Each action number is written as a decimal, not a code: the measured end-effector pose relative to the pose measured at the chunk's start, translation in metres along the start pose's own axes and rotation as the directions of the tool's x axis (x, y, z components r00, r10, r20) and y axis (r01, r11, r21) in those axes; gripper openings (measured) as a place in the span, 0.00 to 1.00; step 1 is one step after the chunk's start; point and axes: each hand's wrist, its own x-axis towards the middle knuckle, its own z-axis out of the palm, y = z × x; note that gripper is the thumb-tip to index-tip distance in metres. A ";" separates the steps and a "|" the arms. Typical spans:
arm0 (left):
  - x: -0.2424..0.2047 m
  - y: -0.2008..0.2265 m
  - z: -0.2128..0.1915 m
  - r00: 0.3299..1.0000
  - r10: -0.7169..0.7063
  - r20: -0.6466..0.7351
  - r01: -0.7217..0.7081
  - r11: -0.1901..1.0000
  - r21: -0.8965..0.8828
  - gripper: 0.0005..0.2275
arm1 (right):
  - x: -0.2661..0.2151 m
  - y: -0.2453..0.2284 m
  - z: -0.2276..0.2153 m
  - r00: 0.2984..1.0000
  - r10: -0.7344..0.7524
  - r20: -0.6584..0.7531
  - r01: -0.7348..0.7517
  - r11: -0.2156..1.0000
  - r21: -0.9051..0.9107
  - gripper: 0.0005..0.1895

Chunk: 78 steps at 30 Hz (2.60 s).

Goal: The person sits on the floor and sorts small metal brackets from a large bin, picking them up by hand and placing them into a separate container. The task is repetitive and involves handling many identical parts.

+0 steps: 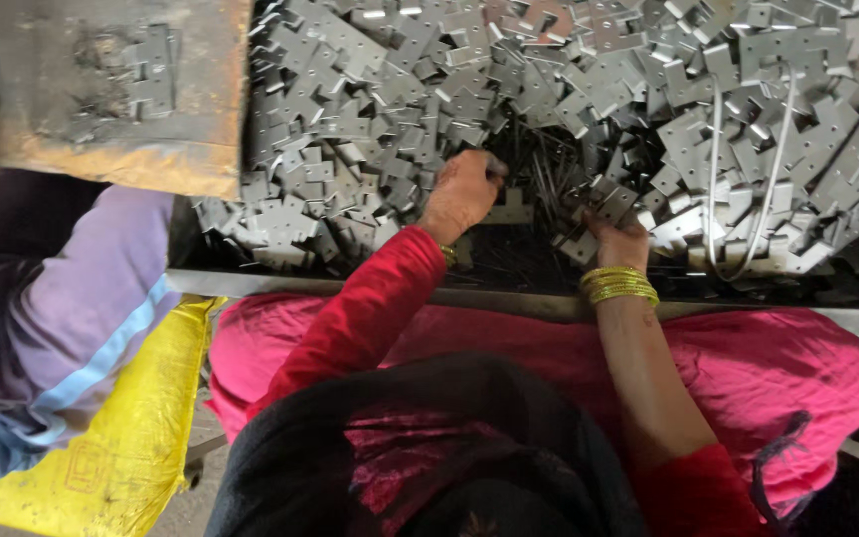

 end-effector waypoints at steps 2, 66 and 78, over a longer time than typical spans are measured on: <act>-0.005 0.005 0.016 0.994 0.083 -0.076 -0.063 0.970 0.237 0.13 | 0.001 -0.006 -0.017 1.000 -0.007 0.004 0.006 0.991 0.136 0.17; -0.025 -0.228 -0.206 0.596 -0.246 -0.764 -0.130 0.910 -0.394 0.06 | -0.004 -0.085 0.027 0.672 -0.164 0.722 0.677 -0.259 -0.689 0.18; 0.039 -0.365 -0.271 0.390 -0.453 -0.802 0.532 0.821 -0.205 0.19 | 0.008 -0.064 -0.002 0.814 -0.174 0.554 0.524 -0.188 -0.830 0.21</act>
